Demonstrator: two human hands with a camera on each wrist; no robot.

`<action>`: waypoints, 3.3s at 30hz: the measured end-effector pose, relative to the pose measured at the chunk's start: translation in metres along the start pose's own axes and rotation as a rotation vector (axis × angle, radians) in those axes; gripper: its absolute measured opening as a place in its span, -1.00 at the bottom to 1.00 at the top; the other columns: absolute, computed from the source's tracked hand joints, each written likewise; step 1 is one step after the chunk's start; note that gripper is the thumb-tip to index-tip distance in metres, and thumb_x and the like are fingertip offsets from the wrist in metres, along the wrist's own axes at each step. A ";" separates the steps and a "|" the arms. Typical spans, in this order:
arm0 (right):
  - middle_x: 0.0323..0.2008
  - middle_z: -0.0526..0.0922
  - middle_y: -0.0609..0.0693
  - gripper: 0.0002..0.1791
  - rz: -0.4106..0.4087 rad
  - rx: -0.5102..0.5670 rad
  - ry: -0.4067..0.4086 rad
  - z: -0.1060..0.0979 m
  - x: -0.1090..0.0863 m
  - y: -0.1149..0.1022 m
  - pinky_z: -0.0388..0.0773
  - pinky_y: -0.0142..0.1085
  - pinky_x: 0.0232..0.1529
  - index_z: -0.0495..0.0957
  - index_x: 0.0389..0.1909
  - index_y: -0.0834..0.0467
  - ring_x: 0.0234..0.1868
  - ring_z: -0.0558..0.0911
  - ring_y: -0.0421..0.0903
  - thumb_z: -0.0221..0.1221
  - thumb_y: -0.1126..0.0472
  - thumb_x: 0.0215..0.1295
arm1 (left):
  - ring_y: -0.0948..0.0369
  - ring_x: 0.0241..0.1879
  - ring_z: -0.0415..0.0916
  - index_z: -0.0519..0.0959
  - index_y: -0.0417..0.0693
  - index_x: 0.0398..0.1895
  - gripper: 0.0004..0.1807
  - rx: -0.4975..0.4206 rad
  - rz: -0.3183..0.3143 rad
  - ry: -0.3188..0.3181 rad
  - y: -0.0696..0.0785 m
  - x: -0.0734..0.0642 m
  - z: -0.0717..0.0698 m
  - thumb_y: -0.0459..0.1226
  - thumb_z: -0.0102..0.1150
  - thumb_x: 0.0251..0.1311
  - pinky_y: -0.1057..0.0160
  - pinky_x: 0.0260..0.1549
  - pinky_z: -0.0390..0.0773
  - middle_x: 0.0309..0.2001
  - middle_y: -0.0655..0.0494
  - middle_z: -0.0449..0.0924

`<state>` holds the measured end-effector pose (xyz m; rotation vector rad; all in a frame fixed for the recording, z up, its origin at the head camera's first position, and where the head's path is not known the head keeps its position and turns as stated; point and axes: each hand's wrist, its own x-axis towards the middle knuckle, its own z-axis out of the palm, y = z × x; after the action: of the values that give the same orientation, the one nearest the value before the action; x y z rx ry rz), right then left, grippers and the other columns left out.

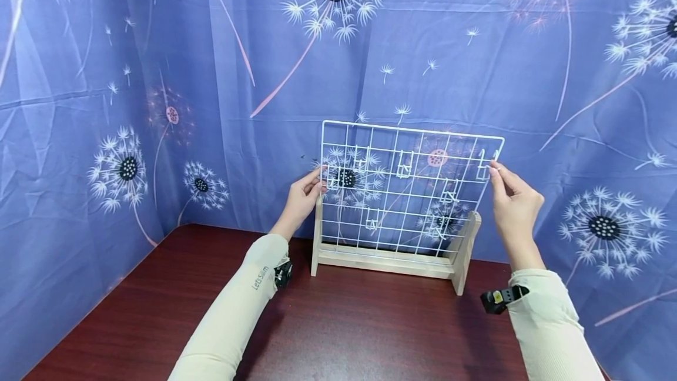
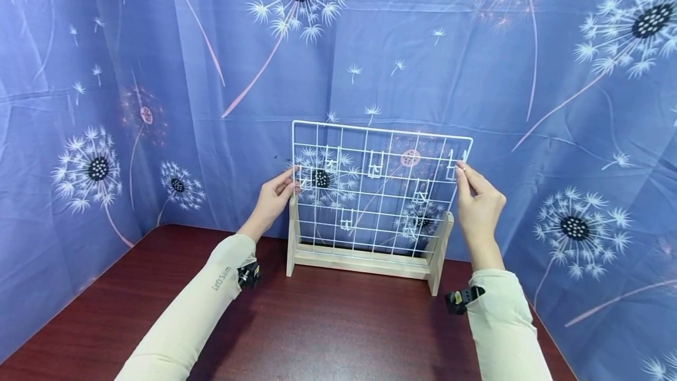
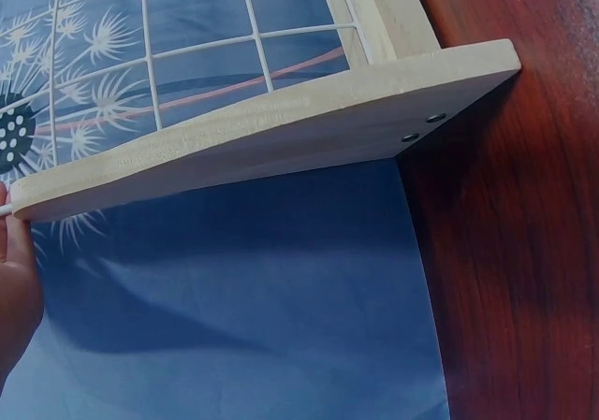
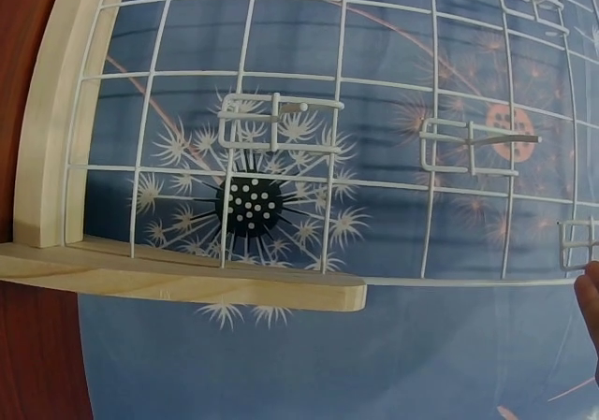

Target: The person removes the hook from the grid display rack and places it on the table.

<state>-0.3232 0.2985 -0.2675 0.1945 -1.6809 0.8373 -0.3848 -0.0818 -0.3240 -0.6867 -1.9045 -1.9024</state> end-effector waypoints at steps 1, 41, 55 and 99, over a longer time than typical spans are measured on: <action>-0.24 0.73 0.13 -0.82 0.002 0.002 -0.002 -0.001 0.000 -0.001 0.28 -0.78 -0.41 0.74 -0.15 0.14 -0.46 0.43 -0.69 0.26 0.25 0.27 | -0.30 -0.07 0.49 0.35 -0.31 0.32 -0.53 0.005 -0.002 0.000 0.001 0.000 0.000 -0.57 -0.10 0.34 -0.05 0.02 0.54 -0.13 -0.49 0.51; -0.23 0.72 0.16 -0.75 -0.285 -0.021 -0.124 -0.040 -0.041 -0.003 0.33 -0.78 -0.08 0.73 -0.14 0.21 -0.07 0.50 -0.64 0.30 0.42 0.15 | -0.03 -0.15 0.59 0.39 -0.13 0.34 -0.52 0.044 0.006 0.027 -0.029 0.009 -0.001 -0.51 -0.06 0.37 0.26 -0.08 0.61 -0.17 -0.30 0.57; -0.21 0.72 0.19 -0.73 -0.393 0.023 -0.200 -0.049 -0.064 0.004 0.36 -0.70 0.06 0.72 -0.12 0.23 0.01 0.52 -0.54 0.30 0.43 0.12 | -0.21 -0.09 0.54 0.39 -0.13 0.34 -0.52 0.025 0.010 0.013 -0.026 0.009 -0.001 -0.51 -0.06 0.36 0.04 0.02 0.56 -0.14 -0.37 0.55; -0.20 0.73 0.13 -0.51 -0.642 -0.010 -0.431 -0.047 -0.133 0.048 0.25 -0.63 0.22 0.72 -0.19 0.25 0.09 0.54 -0.36 -0.05 -0.04 0.49 | -0.05 -0.15 0.59 0.42 -0.09 0.32 -0.52 0.044 0.017 0.038 -0.030 0.010 0.000 -0.51 -0.05 0.36 0.27 -0.08 0.60 -0.17 -0.27 0.59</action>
<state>-0.2725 0.3223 -0.4051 0.9075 -1.8505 0.3089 -0.4099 -0.0805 -0.3430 -0.6471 -1.9054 -1.8443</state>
